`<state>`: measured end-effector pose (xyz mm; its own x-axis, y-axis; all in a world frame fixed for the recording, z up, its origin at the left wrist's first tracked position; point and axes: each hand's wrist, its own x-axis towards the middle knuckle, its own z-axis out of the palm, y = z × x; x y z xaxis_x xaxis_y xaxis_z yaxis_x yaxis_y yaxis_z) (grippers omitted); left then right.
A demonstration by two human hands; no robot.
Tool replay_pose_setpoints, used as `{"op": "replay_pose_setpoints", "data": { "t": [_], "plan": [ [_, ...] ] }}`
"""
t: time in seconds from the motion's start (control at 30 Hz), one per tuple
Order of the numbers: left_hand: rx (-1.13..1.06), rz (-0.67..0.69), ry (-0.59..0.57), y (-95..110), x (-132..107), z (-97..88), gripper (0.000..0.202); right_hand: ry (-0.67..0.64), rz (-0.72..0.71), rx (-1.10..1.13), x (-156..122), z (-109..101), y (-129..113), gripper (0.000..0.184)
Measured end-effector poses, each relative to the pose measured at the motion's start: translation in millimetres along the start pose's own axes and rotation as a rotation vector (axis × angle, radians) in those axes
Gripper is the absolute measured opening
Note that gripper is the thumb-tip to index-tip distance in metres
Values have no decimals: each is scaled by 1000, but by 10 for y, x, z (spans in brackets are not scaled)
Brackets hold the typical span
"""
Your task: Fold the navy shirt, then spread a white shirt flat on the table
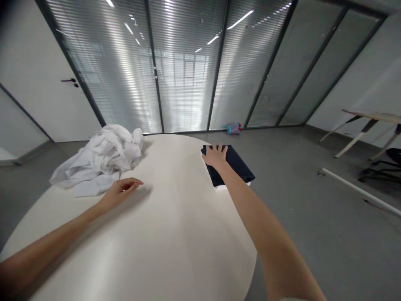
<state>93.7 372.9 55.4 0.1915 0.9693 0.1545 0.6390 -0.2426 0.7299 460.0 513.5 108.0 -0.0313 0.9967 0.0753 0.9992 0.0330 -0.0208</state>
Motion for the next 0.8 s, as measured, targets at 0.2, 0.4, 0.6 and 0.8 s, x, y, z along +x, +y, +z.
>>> {"op": "replay_pose_setpoints", "data": {
  "t": [0.2, 0.4, 0.6, 0.8],
  "plan": [
    [272, 178, -120, -132, -137, 14, 40, 24, -626, 241, -603, 149, -849, 36],
    [366, 351, -205, -130, -180, 36, 37, 9, -574, 58, -933, 558, -1094, 34],
    [294, 316, -158, -149, -169, 46, 30, 34, -593, 100, -897, 605, -1039, 34],
    [568, 136, 555, -180, 327, -376, 40, 44, -605, 127, -894, 626, -1016, 33]
  ]
}}
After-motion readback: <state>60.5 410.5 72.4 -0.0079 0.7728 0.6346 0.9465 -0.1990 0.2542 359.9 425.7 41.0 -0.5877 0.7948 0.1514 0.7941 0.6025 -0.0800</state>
